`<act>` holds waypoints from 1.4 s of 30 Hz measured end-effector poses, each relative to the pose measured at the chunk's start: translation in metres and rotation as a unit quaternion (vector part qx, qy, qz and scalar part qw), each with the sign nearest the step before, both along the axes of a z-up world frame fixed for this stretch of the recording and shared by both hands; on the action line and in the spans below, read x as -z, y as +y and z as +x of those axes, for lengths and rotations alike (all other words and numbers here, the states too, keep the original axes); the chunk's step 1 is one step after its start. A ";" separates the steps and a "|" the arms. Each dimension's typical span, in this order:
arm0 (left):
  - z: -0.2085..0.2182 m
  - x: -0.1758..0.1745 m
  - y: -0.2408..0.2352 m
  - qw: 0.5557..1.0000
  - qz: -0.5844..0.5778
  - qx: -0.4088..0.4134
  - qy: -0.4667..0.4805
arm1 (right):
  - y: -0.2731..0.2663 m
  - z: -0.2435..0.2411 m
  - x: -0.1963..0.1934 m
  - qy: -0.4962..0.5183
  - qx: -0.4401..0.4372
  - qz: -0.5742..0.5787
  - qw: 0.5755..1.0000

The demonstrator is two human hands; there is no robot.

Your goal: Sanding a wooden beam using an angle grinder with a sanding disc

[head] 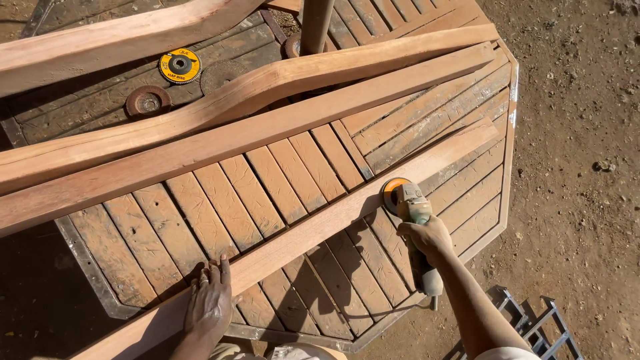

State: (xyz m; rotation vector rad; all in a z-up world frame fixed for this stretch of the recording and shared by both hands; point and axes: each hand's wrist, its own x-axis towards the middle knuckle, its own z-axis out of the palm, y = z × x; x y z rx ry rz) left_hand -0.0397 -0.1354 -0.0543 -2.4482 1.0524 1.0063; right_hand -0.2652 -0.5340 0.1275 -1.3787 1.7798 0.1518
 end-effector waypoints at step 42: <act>0.002 -0.015 0.006 0.999 -0.044 0.016 -0.008 | -0.112 -0.041 0.033 -0.003 0.124 -0.061 0.990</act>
